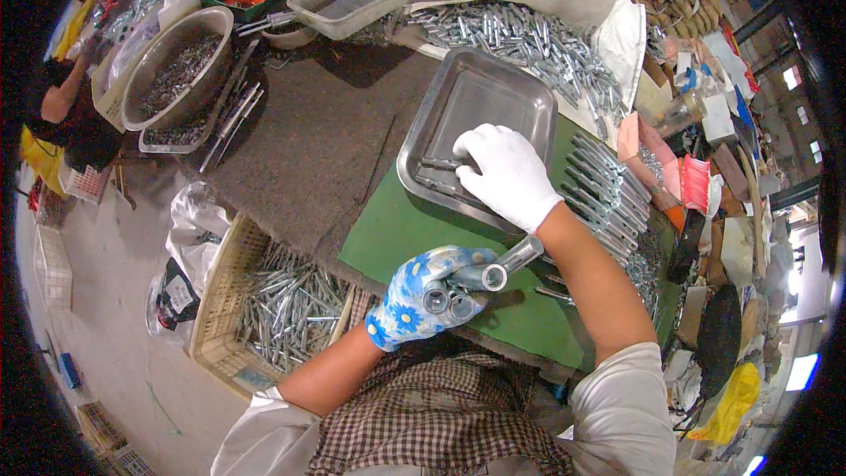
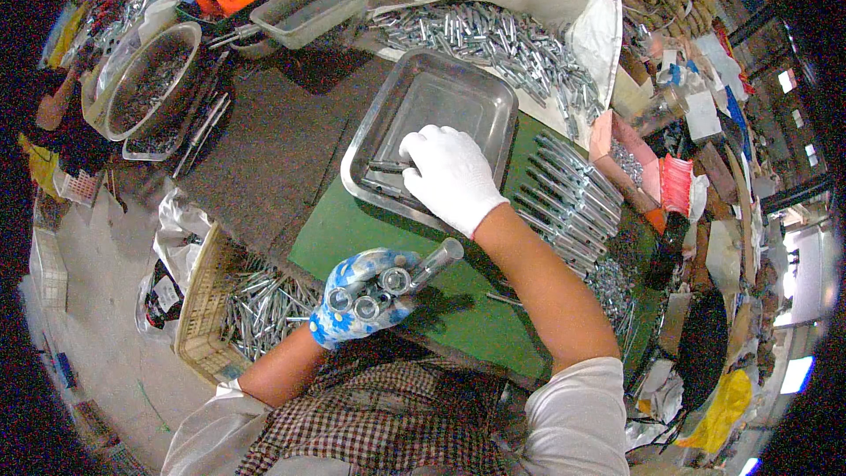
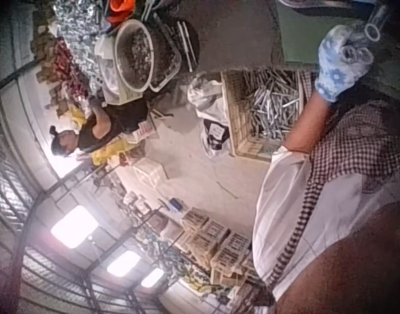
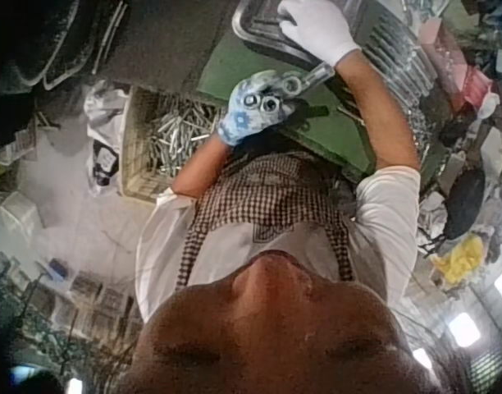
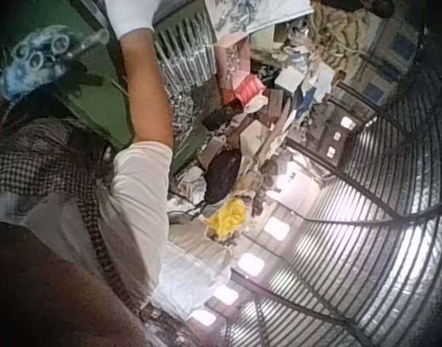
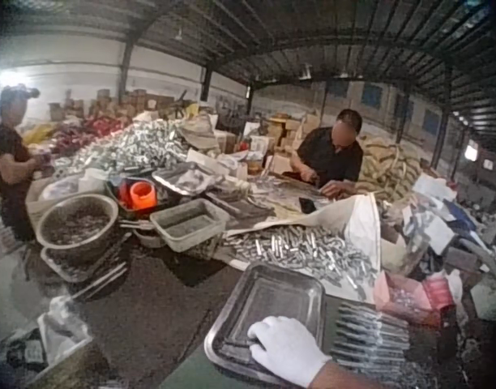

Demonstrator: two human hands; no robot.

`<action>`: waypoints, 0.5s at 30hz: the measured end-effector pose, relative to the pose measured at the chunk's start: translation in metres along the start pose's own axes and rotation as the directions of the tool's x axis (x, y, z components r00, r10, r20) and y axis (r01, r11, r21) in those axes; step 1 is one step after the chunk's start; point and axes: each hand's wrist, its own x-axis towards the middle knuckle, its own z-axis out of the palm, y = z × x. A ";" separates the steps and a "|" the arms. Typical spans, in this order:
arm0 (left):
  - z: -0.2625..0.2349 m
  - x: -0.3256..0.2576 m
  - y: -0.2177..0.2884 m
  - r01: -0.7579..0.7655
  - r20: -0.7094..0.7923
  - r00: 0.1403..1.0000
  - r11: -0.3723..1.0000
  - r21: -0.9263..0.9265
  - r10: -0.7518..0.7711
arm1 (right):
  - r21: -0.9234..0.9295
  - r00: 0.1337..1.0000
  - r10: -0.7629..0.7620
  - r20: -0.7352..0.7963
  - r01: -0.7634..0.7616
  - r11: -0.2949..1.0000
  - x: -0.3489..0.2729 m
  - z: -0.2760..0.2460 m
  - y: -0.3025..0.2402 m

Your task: The person assembles metal components by inserting metal rods into cylindrical tubes, and then attaches small metal clips to the assemblies by hand.

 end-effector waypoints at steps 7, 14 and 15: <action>-0.002 0.003 0.005 0.059 0.055 0.997 0.997 0.058 -0.062 | 0.274 0.978 -0.040 0.205 -0.019 0.962 -0.005 -0.011 -0.006; 0.003 0.001 0.001 0.072 -0.022 0.997 0.988 0.137 -0.070 | 0.269 0.985 -0.036 0.171 -0.012 0.963 -0.005 -0.001 0.000; 0.003 0.000 -0.001 0.059 -0.027 0.998 0.988 0.143 -0.056 | 0.269 0.985 -0.038 0.169 -0.009 0.963 -0.005 0.000 -0.001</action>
